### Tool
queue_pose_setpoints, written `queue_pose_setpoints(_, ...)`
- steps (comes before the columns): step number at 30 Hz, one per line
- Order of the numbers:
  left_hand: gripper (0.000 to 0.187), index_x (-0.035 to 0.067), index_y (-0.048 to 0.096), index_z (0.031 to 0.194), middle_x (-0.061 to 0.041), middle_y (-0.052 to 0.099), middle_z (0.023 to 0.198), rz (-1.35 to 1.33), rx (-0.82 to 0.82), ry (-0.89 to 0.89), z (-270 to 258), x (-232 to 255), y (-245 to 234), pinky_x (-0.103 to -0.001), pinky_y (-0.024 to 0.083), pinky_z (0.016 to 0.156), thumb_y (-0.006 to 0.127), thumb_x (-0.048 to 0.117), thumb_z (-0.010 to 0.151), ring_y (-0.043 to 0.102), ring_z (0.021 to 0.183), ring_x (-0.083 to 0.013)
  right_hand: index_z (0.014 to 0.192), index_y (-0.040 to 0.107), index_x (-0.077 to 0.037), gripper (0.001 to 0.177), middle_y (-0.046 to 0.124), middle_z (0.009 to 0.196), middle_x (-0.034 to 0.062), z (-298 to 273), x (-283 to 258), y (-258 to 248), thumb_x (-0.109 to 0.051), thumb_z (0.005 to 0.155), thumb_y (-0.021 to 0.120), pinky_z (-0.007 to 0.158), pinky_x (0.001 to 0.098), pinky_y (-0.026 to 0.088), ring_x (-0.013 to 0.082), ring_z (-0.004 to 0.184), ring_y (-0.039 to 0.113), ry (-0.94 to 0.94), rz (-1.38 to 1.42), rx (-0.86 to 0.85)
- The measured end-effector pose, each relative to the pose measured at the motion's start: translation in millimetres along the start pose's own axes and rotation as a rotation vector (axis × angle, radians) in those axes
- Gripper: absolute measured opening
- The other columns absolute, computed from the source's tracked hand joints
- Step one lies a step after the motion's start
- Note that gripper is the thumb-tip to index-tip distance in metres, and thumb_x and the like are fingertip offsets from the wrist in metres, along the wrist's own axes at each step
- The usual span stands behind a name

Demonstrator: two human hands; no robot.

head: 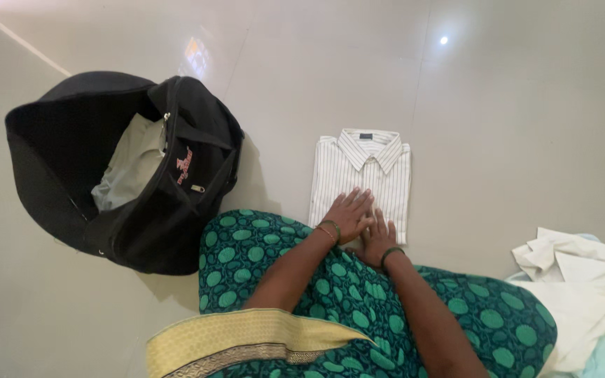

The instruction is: The person folds a shirt on the floor by tucking the sleeves and sides inward and kemudian rolling or folding it into a rectangle before placing it into a black bag.

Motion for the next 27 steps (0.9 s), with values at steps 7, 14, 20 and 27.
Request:
queue_pose_setpoints(7,0.073,0.022,0.013,0.164,-0.002,0.005,0.172,0.117,0.055,-0.226,2.4,-48.9,-21.1,-0.050,0.004,0.125,0.028,0.058,0.102,0.002,0.157,-0.0250,0.166,-0.009,-0.024,0.107,-0.024,0.170,0.0152,-10.5,-4.3,-17.1,-0.078,0.092,0.046,0.124,0.0586,-0.004,0.0348,0.156,-0.023,-0.033,-0.003,-0.042)
queue_pose_setpoints(14,0.078,0.015,0.017,0.163,-0.006,0.010,0.172,0.054,0.193,-0.618,11.7,-80.1,-31.3,-0.054,0.002,0.125,0.035,0.058,0.101,0.005,0.158,-0.0265,0.165,-0.008,-0.028,0.105,-0.024,0.170,0.0146,-7.2,-1.8,-12.8,-0.079,0.091,0.047,0.124,0.0593,-0.004,0.0347,0.157,-0.022,-0.042,0.050,-0.033)
queue_pose_setpoints(20,0.068,0.013,0.027,0.164,-0.010,0.019,0.175,0.059,0.270,-0.082,23.1,-49.8,-20.9,-0.050,0.011,0.130,0.043,0.047,0.107,0.015,0.162,-0.0302,0.165,-0.008,-0.028,0.108,-0.023,0.171,0.0146,-4.8,-0.6,-13.4,-0.078,0.090,0.050,0.124,0.0590,-0.004,0.0347,0.157,-0.022,-0.043,0.069,-0.043)
queue_pose_setpoints(27,0.077,0.013,0.022,0.162,-0.007,0.016,0.170,0.023,0.171,-0.406,26.5,-73.6,-30.6,-0.054,0.009,0.125,0.043,0.054,0.100,0.011,0.157,-0.0310,0.165,-0.007,-0.027,0.110,-0.020,0.171,0.0151,-6.3,0.2,-12.3,-0.078,0.088,0.053,0.123,0.0612,-0.003,0.0364,0.157,-0.020,-0.064,0.082,-0.003)
Point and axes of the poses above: each hand's wrist, its own z-axis towards the middle knuckle, its own y-axis out of the palm, x = y × z, the point moved 2 cm from there along z, towards the middle knuckle
